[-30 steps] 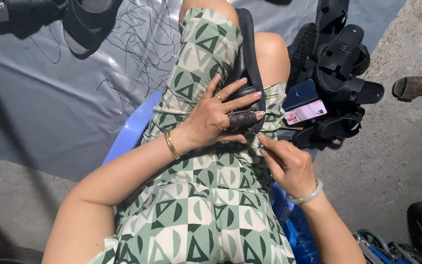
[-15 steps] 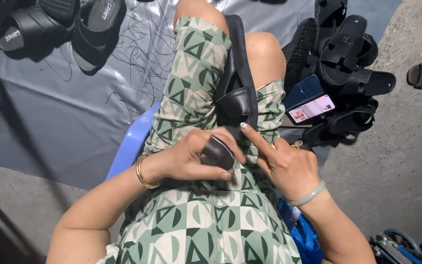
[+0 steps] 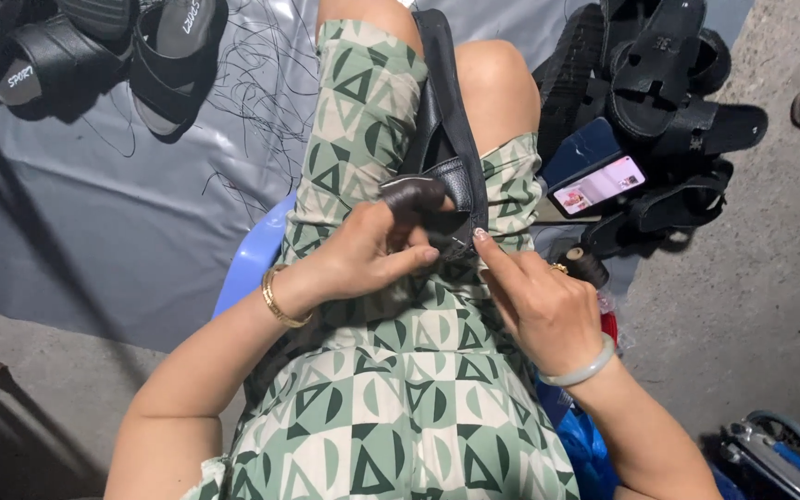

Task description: Hand-sewing a black sandal sole to the upper strap using a needle and thread.

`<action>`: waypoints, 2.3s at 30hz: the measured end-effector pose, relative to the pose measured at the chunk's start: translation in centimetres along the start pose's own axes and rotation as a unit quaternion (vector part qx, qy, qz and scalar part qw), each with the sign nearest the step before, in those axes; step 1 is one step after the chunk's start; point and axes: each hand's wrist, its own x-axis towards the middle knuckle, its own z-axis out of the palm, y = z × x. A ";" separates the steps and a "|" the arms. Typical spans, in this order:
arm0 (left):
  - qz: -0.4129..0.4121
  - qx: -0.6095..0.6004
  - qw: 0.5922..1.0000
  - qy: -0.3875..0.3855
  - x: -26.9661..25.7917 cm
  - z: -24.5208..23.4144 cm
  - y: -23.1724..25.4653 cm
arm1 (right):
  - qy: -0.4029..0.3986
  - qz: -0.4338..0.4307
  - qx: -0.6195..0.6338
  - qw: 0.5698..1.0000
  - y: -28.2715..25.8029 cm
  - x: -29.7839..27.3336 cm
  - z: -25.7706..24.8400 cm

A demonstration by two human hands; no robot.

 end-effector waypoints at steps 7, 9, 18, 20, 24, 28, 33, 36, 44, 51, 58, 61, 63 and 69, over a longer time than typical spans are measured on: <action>0.178 0.164 0.970 -0.031 1.0 1.4 -0.9 | -0.329 0.090 0.049 0.939 1.6 0.7 -5.5; 0.186 0.201 0.962 -0.021 1.0 1.8 -2.6 | -0.396 0.100 0.050 0.911 2.9 -1.1 -6.0; 0.218 0.195 0.956 0.022 0.9 0.9 -3.5 | -0.155 -0.049 0.363 0.918 2.5 -3.4 -3.4; 0.184 0.212 0.959 0.025 0.7 -0.2 -3.0 | -0.085 0.023 0.644 0.760 2.3 -3.8 -1.6; 0.212 0.466 0.839 0.184 -0.9 -3.8 -5.3 | -0.004 0.133 0.660 0.739 1.5 -2.8 0.1; 0.249 0.473 0.822 0.195 -1.2 -0.4 -0.8 | 0.133 0.119 0.341 0.923 -1.1 -0.1 0.7; 0.230 0.478 0.846 0.057 -1.4 1.7 -2.9 | 0.191 0.132 0.503 0.832 -1.9 1.8 1.6; 0.124 0.362 0.924 0.022 -2.1 1.4 -1.9 | 0.155 0.135 0.697 0.687 -1.7 1.3 1.8; 0.123 0.280 0.952 -0.001 -2.4 3.0 3.4 | 0.135 0.027 0.663 0.736 -1.5 0.2 1.5; 0.089 0.246 0.965 0.014 -2.8 3.4 3.3 | 0.106 -0.005 0.630 0.769 -1.4 -0.5 2.4; 0.016 0.387 0.917 0.095 -3.9 2.7 3.3 | 0.147 -0.013 0.715 0.684 -1.2 -0.2 2.9; -0.095 0.428 0.893 0.104 -4.2 2.6 3.1 | 0.146 -0.024 0.734 0.663 -0.9 -0.4 3.8; -0.166 0.463 0.866 0.091 -4.2 2.7 2.9 | 0.138 -0.030 0.741 0.657 -1.0 -0.8 4.5; -0.082 0.409 0.907 0.056 -3.3 3.2 3.8 | 0.098 -0.060 0.786 0.608 -1.1 -1.5 5.2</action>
